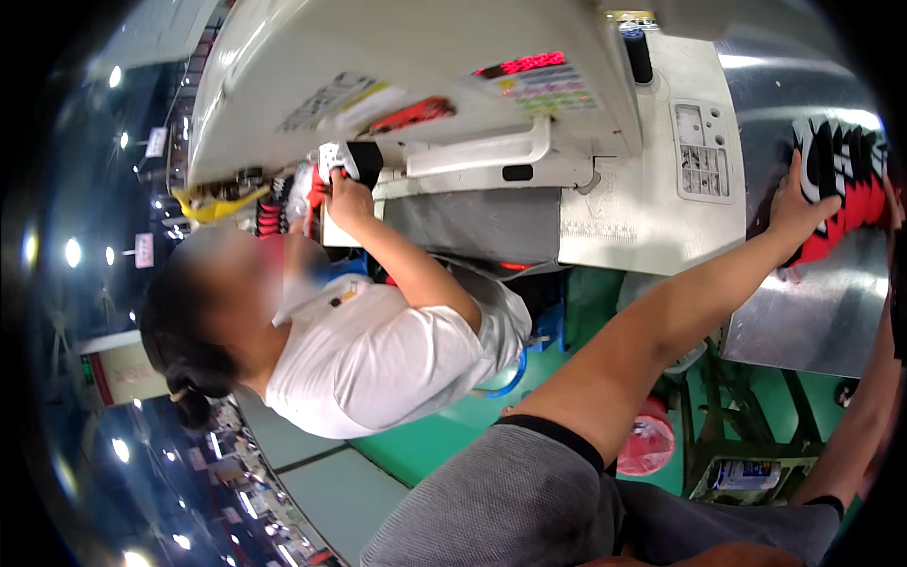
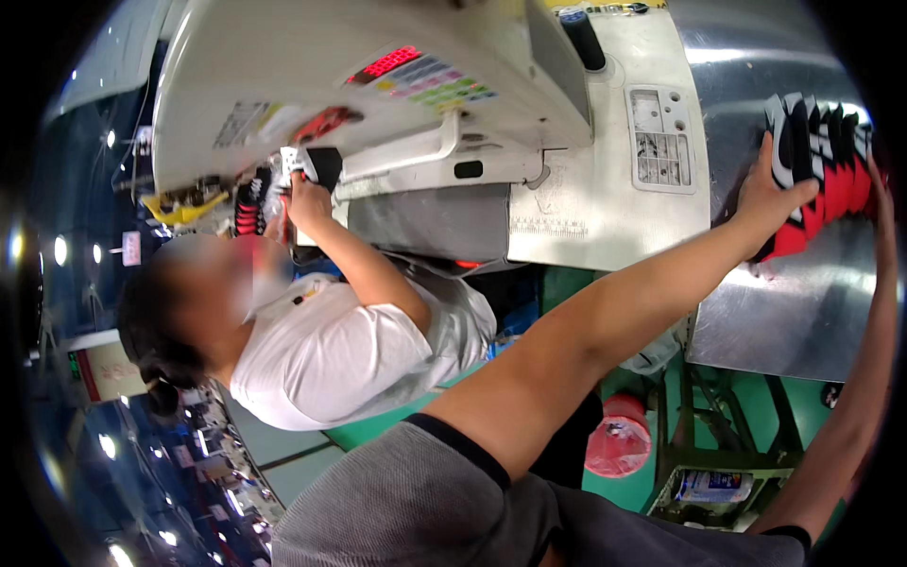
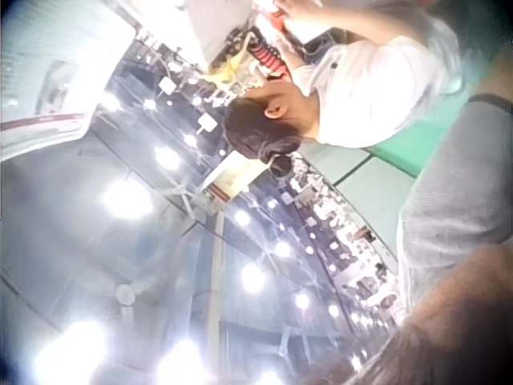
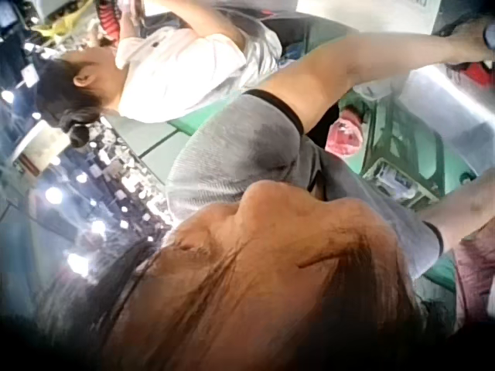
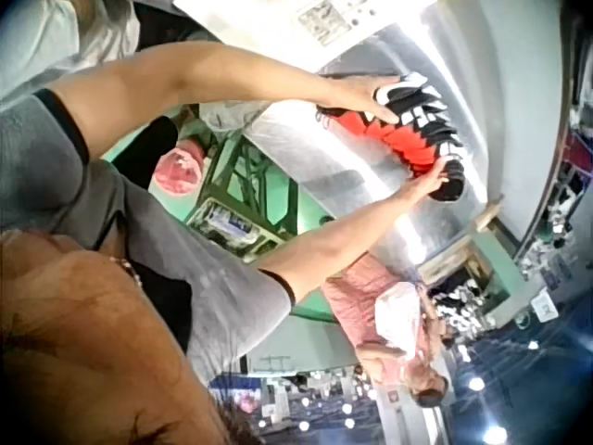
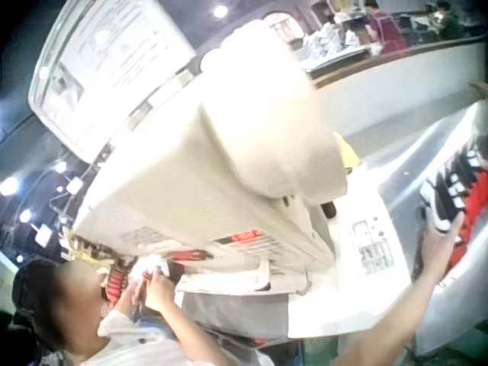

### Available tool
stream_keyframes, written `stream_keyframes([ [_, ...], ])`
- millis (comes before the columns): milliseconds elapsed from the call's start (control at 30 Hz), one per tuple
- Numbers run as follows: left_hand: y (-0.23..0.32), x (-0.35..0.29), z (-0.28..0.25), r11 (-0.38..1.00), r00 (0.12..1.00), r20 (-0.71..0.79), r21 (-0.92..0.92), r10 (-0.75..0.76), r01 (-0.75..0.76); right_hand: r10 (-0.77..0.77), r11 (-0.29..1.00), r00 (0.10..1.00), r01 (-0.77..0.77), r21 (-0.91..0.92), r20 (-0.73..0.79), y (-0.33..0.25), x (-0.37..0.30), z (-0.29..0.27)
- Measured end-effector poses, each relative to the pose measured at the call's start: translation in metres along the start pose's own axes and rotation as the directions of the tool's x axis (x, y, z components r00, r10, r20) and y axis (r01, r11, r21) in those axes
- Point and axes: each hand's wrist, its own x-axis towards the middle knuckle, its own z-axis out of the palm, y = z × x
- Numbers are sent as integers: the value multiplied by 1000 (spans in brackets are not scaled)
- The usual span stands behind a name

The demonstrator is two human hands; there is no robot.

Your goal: The person moves between workstations in a factory, collecting stacked shoe uppers and using a mechanical press to attach components to individual shoes before placing the finished parts into a basket.

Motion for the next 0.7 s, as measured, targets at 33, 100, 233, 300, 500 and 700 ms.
stream_keyframes([
  [33, -17, -10, 3, 960, 985, -66, 243, 157, -136, -1, 998, 1000, -1, 56, 29, -17, -21, 8],
  [100, 7, -58, 15, 895, 984, 13, 413, 179, -168, 22, 984, 999, -29, 174, 45, -32, -76, -9],
  [233, 87, -172, -9, 783, 914, 149, 475, 379, -402, 1, 942, 972, -80, 327, 235, -85, -214, 42],
  [300, 145, -230, -23, 742, 803, 293, 314, 519, -593, -37, 942, 968, -49, 331, 248, -117, -301, 51],
  [500, 273, -435, -118, 307, 426, 566, 297, 706, -904, -129, 929, 866, -65, 364, 483, -139, -572, 140],
  [700, 319, -735, -237, -247, 268, 590, 646, 761, -722, -143, 925, 670, -170, 339, 728, -101, -884, 247],
])
